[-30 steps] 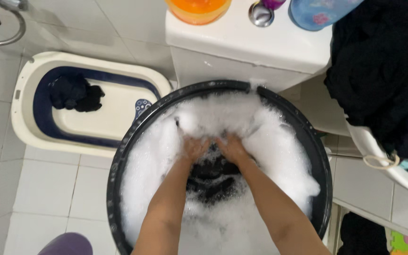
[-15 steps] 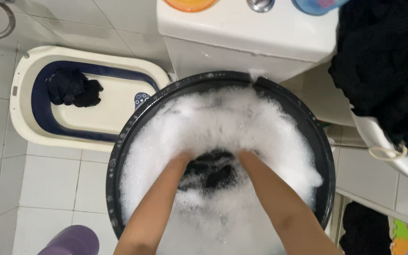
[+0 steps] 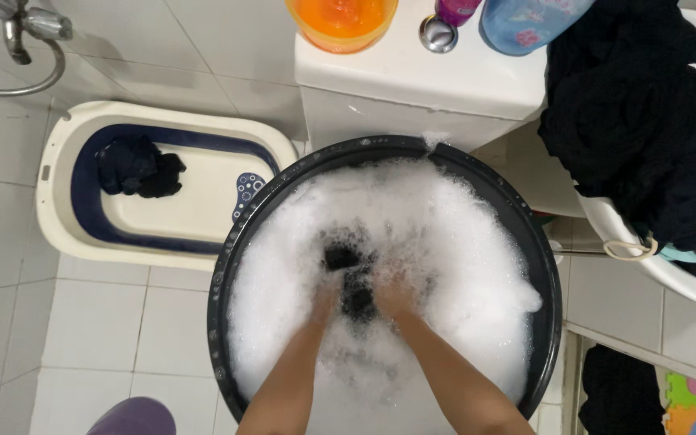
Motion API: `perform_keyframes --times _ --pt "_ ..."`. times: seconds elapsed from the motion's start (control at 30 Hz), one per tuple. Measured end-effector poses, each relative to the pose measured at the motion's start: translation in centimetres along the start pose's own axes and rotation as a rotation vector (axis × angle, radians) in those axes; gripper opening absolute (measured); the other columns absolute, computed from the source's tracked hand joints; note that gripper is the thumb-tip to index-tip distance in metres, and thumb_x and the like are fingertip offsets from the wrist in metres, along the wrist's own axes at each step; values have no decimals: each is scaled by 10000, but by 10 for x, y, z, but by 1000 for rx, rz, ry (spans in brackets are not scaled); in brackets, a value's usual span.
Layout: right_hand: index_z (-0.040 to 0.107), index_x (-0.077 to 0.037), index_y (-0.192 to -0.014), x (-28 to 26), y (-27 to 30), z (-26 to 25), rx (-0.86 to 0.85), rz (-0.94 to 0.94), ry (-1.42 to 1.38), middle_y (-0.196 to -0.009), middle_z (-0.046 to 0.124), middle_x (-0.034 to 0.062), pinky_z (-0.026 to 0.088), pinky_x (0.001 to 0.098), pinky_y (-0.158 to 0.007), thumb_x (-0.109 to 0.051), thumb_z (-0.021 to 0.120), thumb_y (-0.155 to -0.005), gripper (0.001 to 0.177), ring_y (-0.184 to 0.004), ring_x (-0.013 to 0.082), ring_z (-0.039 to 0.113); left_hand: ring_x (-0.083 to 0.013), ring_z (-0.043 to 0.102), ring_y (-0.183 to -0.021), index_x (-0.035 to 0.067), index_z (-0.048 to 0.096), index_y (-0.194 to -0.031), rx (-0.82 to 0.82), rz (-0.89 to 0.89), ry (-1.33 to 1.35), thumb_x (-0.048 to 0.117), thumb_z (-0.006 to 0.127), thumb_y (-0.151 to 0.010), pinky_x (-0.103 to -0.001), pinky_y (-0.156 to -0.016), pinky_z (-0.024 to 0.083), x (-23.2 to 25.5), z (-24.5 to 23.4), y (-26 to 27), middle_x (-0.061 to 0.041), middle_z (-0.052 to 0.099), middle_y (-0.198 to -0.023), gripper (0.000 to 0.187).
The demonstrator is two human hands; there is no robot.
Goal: The person washes clothes by hand in a basin of soapy water, scrubbing, rubbing, and wringing the fabric before placing it in a separate tub.
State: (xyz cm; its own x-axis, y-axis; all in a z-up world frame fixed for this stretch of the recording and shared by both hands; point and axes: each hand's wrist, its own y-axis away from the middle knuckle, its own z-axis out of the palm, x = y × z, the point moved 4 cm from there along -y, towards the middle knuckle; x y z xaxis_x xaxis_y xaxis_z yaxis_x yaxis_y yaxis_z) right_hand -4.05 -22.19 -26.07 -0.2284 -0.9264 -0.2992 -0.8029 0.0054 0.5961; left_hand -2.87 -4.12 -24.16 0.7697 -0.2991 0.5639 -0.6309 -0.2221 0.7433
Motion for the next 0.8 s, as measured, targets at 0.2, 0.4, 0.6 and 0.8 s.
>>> perform_keyframes --times 0.2,0.4,0.6,0.8 --pt "449 -141 -1465 4 -33 21 -111 -13 43 -1509 488 136 270 497 -1199 -486 470 -1020 563 -1382 342 432 -327 298 -1436 127 182 -1559 -47 -27 -54 531 562 -953 -503 -1212 245 -21 -5 -32 -147 201 -1629 822" --pt "469 -96 -1442 -4 -26 8 -95 -45 -3 -1497 475 163 234 511 -1202 -450 540 -993 576 -1391 354 398 -323 371 -1425 92 307 -1521 -31 -27 -122 516 584 -960 -484 -1214 291 -34 -13 -8 -171 310 -1595 756" --pt "490 -51 -1419 13 5 -8 -65 -58 -37 -1485 462 191 198 524 -1205 -414 610 -967 593 -1401 365 365 -319 444 -1413 58 433 -1484 -24 -66 -308 502 605 -967 -466 -1217 337 -49 -21 11 -196 419 -1561 703" --pt "553 -117 -1354 -25 89 -50 77 -303 -91 -1472 444 168 176 511 -1197 -293 778 -799 624 -1430 361 316 -316 516 -1401 23 558 -1446 -410 58 -466 488 627 -974 -447 -1219 383 21 -29 78 -220 527 -1527 666"
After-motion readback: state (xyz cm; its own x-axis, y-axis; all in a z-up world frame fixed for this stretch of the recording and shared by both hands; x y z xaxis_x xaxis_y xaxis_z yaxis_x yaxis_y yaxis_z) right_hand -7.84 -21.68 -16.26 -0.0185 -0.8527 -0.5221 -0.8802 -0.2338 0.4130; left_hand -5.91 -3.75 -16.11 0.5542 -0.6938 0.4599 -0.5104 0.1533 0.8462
